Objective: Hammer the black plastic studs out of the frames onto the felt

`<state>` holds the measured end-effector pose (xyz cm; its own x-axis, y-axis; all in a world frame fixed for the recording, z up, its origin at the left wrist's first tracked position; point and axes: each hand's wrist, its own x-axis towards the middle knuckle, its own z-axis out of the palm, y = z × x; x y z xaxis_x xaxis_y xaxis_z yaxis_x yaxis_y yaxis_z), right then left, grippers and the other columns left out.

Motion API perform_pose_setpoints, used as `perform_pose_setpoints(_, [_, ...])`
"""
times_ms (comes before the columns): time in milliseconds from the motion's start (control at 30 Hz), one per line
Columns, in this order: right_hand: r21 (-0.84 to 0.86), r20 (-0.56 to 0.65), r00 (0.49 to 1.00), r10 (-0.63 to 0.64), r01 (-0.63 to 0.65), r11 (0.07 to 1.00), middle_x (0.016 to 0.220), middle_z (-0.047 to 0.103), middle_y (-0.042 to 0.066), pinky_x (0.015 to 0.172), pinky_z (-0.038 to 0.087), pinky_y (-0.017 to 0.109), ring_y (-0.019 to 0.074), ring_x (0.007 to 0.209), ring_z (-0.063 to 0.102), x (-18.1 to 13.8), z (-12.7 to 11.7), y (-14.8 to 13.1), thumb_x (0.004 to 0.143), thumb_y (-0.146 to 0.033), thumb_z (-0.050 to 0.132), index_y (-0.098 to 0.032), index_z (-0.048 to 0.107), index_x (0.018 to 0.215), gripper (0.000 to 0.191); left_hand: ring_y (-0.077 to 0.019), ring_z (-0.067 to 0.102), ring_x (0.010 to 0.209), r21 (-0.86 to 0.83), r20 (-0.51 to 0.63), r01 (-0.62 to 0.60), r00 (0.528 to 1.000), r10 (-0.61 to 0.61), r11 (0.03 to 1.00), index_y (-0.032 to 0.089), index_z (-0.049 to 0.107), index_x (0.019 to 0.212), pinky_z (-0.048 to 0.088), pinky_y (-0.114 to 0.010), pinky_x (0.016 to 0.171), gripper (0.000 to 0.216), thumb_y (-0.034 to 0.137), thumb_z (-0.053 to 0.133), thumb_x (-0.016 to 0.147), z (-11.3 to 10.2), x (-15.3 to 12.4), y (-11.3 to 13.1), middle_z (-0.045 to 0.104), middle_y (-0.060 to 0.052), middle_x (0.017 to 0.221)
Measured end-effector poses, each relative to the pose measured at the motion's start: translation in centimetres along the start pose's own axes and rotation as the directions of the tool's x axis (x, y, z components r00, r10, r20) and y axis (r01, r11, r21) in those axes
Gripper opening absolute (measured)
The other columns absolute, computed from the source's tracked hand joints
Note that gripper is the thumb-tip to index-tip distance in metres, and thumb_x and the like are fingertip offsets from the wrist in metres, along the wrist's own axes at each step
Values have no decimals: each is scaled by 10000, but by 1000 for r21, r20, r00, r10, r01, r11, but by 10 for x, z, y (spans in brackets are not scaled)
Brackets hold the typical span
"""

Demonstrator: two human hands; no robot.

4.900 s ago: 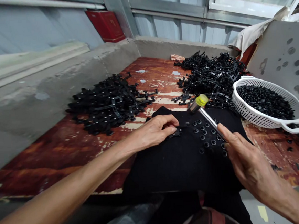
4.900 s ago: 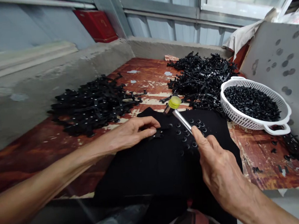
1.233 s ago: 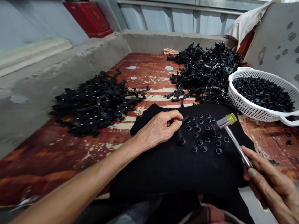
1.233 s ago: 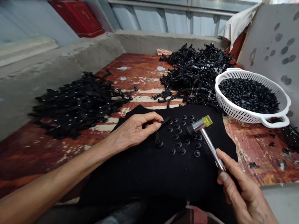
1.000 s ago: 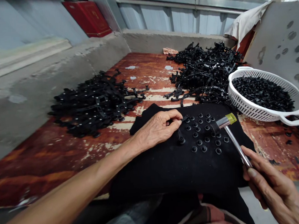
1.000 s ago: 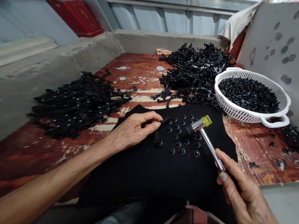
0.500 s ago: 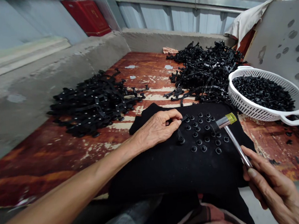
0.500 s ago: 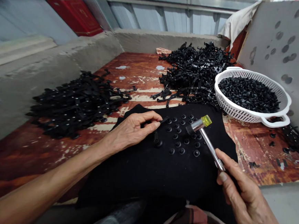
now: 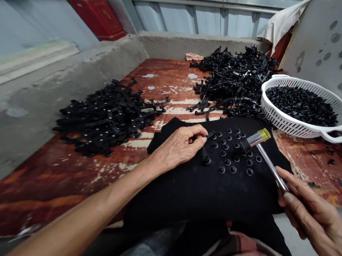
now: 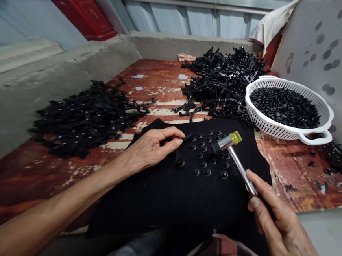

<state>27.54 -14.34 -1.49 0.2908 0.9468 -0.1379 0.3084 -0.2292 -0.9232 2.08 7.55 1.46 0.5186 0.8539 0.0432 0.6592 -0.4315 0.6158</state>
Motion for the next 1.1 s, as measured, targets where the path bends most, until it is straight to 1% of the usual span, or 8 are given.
perform_pose_setpoints(133, [-14, 67, 997, -24, 25, 1000, 755, 626, 0, 423, 455, 199, 111, 496, 503, 2, -4, 3, 987, -397, 521, -371, 494, 1448, 463, -118, 421, 568, -1, 4, 2, 1000, -2, 1000, 177, 653, 841, 350, -245, 540, 297, 393, 451, 810, 0, 0, 1, 580, 4, 691])
perform_pose_setpoints(333, [-43, 7, 1000, -27, 28, 999, 770, 623, 17, 402, 438, 200, 119, 505, 499, 0, -1, 5, 990, -388, 512, -330, 484, 1465, 479, -108, 411, 548, 2, -6, -3, 1000, 3, 1000, 180, 656, 839, 344, -237, 527, 279, 367, 451, 807, 1, -1, 1, 574, 16, 677])
perform_pose_setpoints(533, [-173, 91, 985, -148, 162, 972, 779, 689, 45, 411, 496, 209, 157, 561, 625, 9, -3, -3, 999, -330, 490, -318, 509, 1454, 455, -133, 485, 597, 53, -7, 1, 1000, -1, 999, 175, 687, 846, 366, -253, 556, 295, 355, 456, 808, 1, 0, 5, 651, -17, 751])
perform_pose_setpoints(633, [-312, 163, 926, -339, 375, 873, 1060, 742, 88, 708, 609, 295, 201, 831, 716, 22, 1, -24, 989, -233, 477, -275, 520, 1445, 460, -155, 526, 634, 137, -29, -11, 999, 15, 990, 178, 708, 867, 402, -286, 629, 306, 342, 454, 816, 0, 0, 10, 678, -43, 792])
perform_pose_setpoints(733, [-380, 193, 846, -497, 532, 757, 1185, 710, 100, 864, 581, 331, 212, 1007, 699, 35, 6, -45, 974, -121, 431, -245, 431, 1493, 534, -165, 542, 637, 210, -37, -32, 998, 40, 977, 194, 719, 872, 423, -313, 682, 315, 337, 442, 826, -2, 0, 12, 678, -41, 777])
perform_pose_setpoints(867, [-493, 241, 779, -579, 612, 618, 1072, 690, 105, 767, 598, 345, 233, 893, 705, 53, 18, -56, 955, -94, 400, -251, 337, 1541, 609, -195, 607, 720, 158, -31, -10, 999, 15, 987, 197, 712, 874, 444, -311, 696, 310, 340, 440, 827, -1, 0, 10, 708, -49, 820])
perform_pose_setpoints(1033, [-742, 348, 799, -490, 554, 377, 881, 626, 120, 493, 545, 368, 229, 537, 623, 69, 32, -59, 901, -45, 322, -100, 457, 1468, 585, -171, 582, 666, 125, -30, -8, 999, 12, 992, 196, 698, 839, 429, -282, 640, 291, 319, 435, 817, 1, 0, 8, 696, -29, 762])
perform_pose_setpoints(1100, [-737, 359, 792, -494, 566, 370, 880, 607, 109, 504, 537, 361, 223, 546, 615, 69, 32, -60, 904, -38, 323, -99, 426, 1479, 588, -172, 579, 669, 109, -30, 5, 1000, -1, 994, 194, 700, 848, 428, -281, 633, 293, 326, 441, 814, 1, -1, 8, 691, -31, 761])
